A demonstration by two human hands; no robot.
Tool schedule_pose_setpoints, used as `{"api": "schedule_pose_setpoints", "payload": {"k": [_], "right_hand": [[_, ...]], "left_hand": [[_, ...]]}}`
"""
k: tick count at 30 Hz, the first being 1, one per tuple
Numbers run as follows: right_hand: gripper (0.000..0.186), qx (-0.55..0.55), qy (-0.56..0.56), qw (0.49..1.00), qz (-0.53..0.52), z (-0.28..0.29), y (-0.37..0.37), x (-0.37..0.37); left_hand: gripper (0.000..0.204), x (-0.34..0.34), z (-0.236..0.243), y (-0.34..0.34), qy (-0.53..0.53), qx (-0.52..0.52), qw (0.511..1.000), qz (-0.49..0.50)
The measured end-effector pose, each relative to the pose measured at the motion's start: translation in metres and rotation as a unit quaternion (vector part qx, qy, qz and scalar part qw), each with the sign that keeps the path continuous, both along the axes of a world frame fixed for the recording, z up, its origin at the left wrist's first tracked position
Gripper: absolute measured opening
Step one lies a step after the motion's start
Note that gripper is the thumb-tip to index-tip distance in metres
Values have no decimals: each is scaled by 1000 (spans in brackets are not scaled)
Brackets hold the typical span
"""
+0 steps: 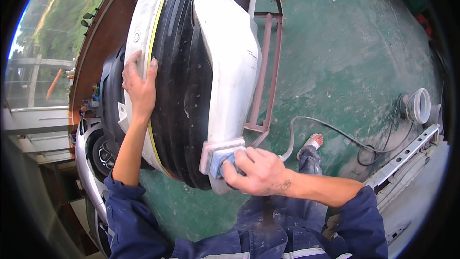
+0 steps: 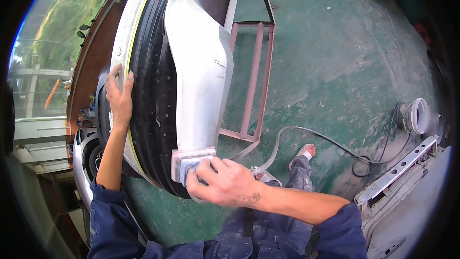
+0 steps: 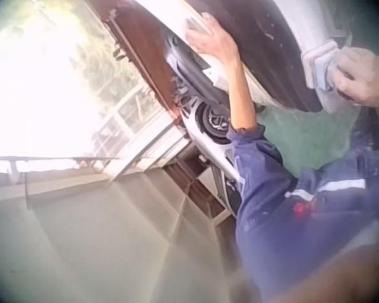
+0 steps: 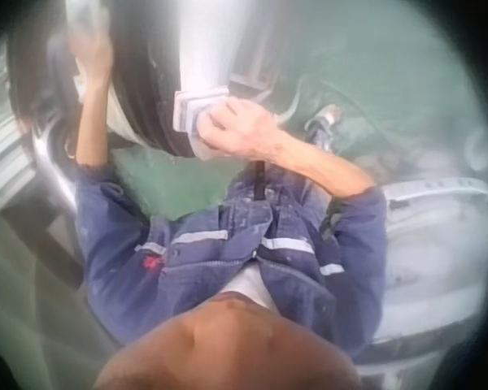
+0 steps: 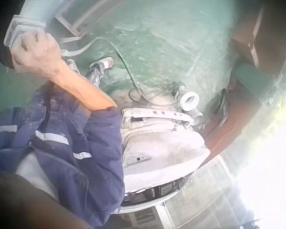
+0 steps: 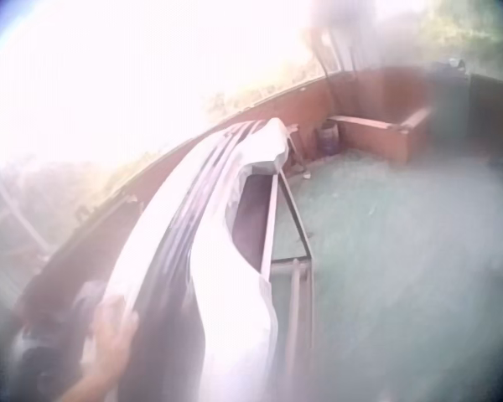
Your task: The person uses an electric sander to smooth the surface of a white car hood and then a white car bumper. They move the sander across the surfaces in various directions to prepare the parts.
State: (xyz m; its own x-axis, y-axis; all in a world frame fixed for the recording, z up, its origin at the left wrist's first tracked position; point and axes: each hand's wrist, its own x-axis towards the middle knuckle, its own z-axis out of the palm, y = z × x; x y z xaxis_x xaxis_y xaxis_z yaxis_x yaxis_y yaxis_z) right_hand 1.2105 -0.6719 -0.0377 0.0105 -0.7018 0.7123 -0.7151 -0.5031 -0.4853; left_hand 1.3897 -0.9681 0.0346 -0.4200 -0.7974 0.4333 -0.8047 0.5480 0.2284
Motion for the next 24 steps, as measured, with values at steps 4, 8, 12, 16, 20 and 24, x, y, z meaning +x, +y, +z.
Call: {"api": "schedule_pose_setpoints", "payload": {"k": [4, 8, 12, 16, 20, 24], "right_hand": [[47, 107, -30, 992, -58, 67, -60, -61], [53, 141, -8, 982, -125, 101, -120, -108], [54, 131, -47, 984, -110, 90, -76, -61], [77, 95, -131, 985, -59, 26, 7, 25], [72, 99, -149, 983, -50, 3, 31, 51], [64, 129, -220, 955, -153, 37, -32, -5]], "left_hand": [[56, 0, -3, -3, -16, -21, 1000, -7], [54, -7, 0, -4, -27, -34, 999, 3], [53, -9, -4, -8, -27, -42, 999, -2], [53, -7, -4, -7, -34, -60, 998, -2], [53, -4, -8, -7, -39, -56, 998, 6], [54, -10, -7, -10, -33, -50, 998, 4]]}}
